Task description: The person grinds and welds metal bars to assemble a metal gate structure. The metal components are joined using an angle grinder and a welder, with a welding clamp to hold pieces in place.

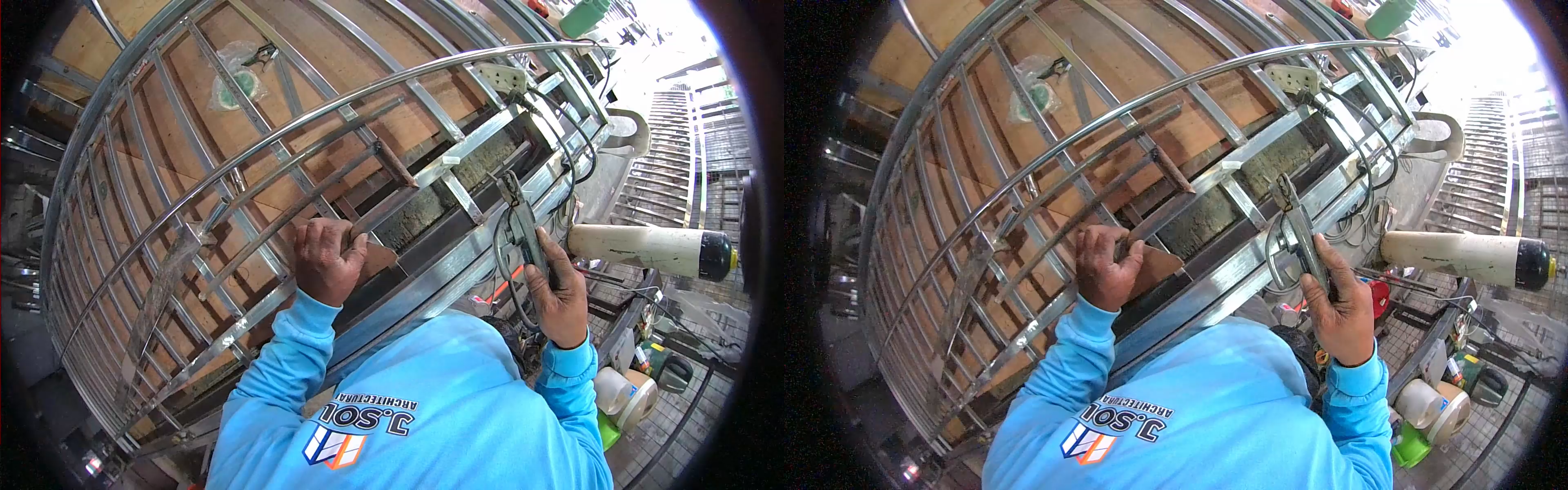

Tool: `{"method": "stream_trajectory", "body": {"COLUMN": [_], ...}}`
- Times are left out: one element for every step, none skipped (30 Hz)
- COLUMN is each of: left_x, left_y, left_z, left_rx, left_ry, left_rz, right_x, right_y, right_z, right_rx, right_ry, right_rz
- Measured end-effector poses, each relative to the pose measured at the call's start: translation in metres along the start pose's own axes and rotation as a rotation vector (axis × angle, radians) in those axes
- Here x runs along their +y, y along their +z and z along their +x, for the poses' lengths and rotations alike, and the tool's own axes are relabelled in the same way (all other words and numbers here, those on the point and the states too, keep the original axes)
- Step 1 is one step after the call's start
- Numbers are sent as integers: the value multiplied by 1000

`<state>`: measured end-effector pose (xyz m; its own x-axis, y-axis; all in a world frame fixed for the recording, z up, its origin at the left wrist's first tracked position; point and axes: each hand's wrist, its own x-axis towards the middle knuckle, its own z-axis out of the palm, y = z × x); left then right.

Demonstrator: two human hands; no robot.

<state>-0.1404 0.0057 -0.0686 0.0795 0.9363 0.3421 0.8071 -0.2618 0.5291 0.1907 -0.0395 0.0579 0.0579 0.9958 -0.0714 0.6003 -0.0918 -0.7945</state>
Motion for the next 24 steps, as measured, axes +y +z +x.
{"method": "stream_trajectory", "body": {"left_x": [2,6,10,10,10,10,9,9,10,10,11,11,10,10,10,11,11,10,10,10,11,11,12,12], "left_y": [1,3,6,13,19,26,30,32,31,30,30,32,33,34,34,34,34,33,33,32,32,32,31,31], "left_z": [3,8,12,15,17,20,23,26,27,28,28,27,27,27,27,28,28,28,28,29,29,30,30,30], "left_rx": [22,42,62,62,53,45,38,38,37,34,29,31,35,42,44,48,52,49,46,44,47,50,53,41], "left_ry": [47,93,141,163,173,184,197,208,199,190,180,179,176,173,170,168,166,167,169,173,179,184,188,189], "left_rz": [27,55,83,83,60,36,10,9,-4,-18,-31,-22,-12,0,0,0,0,-6,-13,-22,-23,-26,-28,-27], "right_x": [-2,-5,-7,-5,-1,2,2,3,3,3,3,3,4,6,7,8,10,11,12,12,12,12,14,17], "right_y": [0,0,1,2,3,3,4,5,5,5,4,4,4,6,7,8,9,11,12,15,17,20,21,23], "right_z": [1,2,3,3,3,4,4,5,4,4,5,5,6,8,10,12,14,17,20,24,28,34,37,41], "right_rx": [-8,-15,-22,-24,-25,-25,-19,-12,-4,-5,-8,-13,-5,3,12,10,9,8,8,10,13,19,17,14], "right_ry": [10,20,31,5,-20,-45,-58,-69,-78,-49,-18,13,8,0,-11,3,16,27,49,71,93,91,106,120], "right_rz": [-1,-2,-2,-2,-3,-5,1,6,11,16,22,28,27,25,23,28,34,40,53,64,75,64,80,95]}}
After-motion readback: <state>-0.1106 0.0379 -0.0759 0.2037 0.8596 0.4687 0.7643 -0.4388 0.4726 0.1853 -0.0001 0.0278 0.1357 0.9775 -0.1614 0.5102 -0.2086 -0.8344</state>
